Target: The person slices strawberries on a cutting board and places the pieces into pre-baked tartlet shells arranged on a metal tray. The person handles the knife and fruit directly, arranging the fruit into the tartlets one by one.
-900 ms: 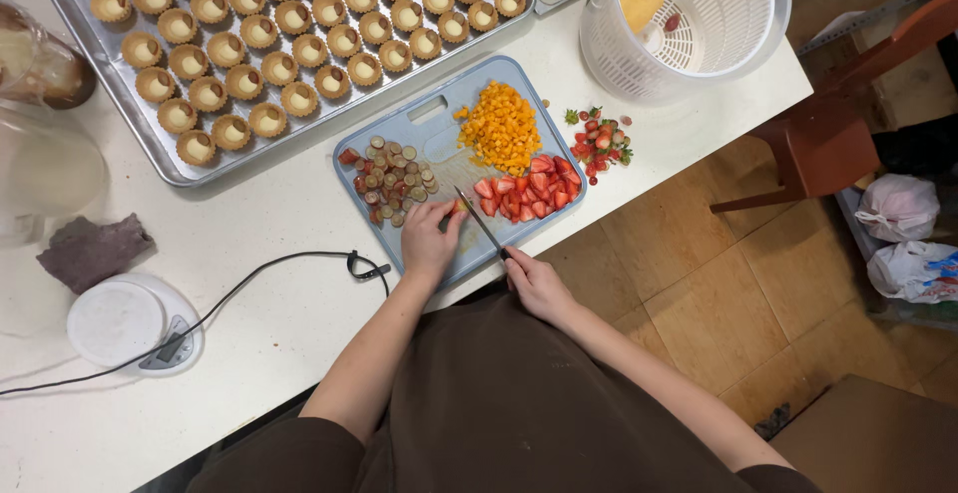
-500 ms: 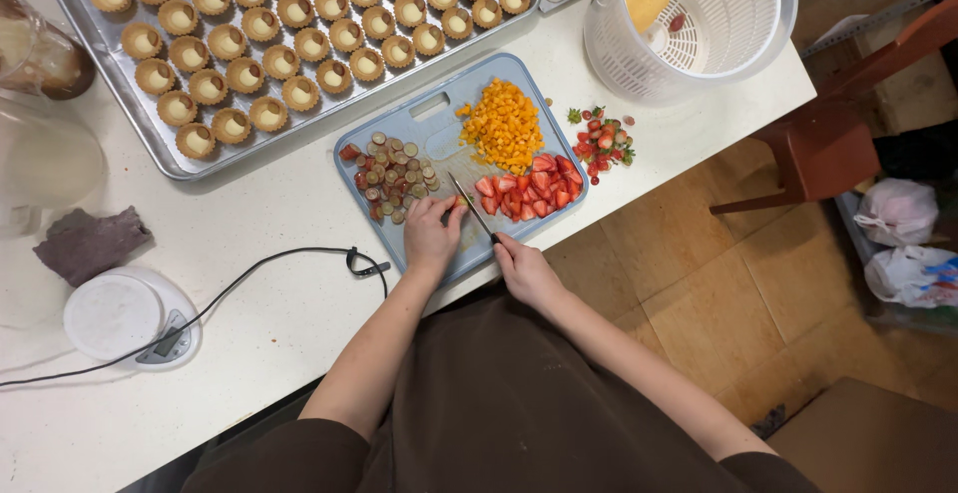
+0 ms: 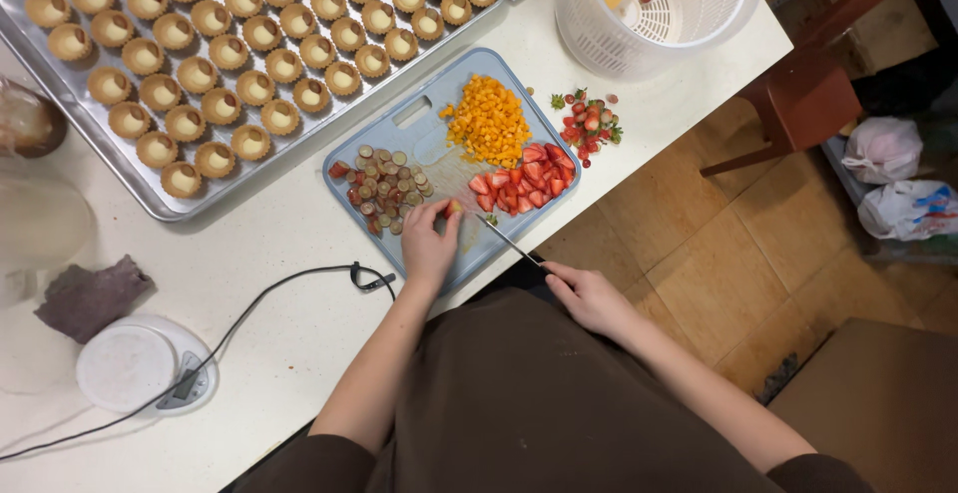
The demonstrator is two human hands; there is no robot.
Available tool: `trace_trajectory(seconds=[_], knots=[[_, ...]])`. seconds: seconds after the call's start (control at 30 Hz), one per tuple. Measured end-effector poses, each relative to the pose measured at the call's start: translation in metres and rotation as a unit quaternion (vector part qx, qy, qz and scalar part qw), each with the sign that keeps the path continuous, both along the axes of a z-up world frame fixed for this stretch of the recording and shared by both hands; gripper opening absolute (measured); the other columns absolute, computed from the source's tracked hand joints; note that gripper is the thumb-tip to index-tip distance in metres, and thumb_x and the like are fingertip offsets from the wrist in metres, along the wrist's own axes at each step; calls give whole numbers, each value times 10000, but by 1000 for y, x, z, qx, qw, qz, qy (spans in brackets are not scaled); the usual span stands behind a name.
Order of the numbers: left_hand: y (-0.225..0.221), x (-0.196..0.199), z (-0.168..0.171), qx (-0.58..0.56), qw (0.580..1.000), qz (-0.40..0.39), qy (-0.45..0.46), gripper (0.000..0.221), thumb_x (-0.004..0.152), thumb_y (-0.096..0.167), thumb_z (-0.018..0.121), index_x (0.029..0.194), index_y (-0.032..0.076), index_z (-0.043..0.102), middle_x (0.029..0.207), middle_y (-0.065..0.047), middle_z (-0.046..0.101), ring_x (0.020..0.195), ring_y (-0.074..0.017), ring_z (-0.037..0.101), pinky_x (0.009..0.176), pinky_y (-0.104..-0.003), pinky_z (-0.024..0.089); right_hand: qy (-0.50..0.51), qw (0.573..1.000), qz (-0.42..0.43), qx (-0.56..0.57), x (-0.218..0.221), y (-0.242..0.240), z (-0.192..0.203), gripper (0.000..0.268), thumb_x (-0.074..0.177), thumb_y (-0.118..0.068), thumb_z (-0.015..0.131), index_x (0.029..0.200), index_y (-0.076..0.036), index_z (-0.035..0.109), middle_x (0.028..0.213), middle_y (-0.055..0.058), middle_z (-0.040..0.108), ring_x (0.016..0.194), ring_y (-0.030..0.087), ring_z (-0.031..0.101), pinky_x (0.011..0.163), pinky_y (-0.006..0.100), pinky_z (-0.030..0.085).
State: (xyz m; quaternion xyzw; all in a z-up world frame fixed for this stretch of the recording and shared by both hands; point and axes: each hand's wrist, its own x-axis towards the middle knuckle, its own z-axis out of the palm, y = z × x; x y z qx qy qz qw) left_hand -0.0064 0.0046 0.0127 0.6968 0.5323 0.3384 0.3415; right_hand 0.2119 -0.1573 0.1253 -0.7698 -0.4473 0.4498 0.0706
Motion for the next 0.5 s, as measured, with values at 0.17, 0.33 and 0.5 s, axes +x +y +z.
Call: trace_trajectory(seconds=[0.17, 0.33, 0.5], knots=[[3, -3, 39, 77, 996, -53, -9, 344, 890, 258, 755, 1174, 72, 703, 1174, -121, 657, 1115, -335, 581, 969, -435, 476, -42, 974, 53, 216, -4, 14, 35, 385, 974, -289, 618, 1315, -115, 666, 1128, 182, 744, 995, 367, 710, 845, 425, 563], [16, 15, 75, 186, 954, -225, 63, 361, 881, 166, 726, 1234, 92, 709, 1270, -97, 638, 1144, -333, 558, 965, -472, 427, -121, 973, 58, 185, 7, 16, 47, 413, 924, -316, 652, 1317, -193, 675, 1085, 114, 750, 975, 332, 703, 833, 423, 566], [32, 37, 92, 182, 940, -277, 79, 147, 863, 156, 737, 1007, 187, 739, 1199, 37, 704, 1138, -263, 596, 990, -446, 445, -140, 964, 46, 221, 24, 1, 45, 399, 930, -334, 662, 1297, -180, 681, 1115, 113, 746, 999, 341, 691, 837, 430, 559]])
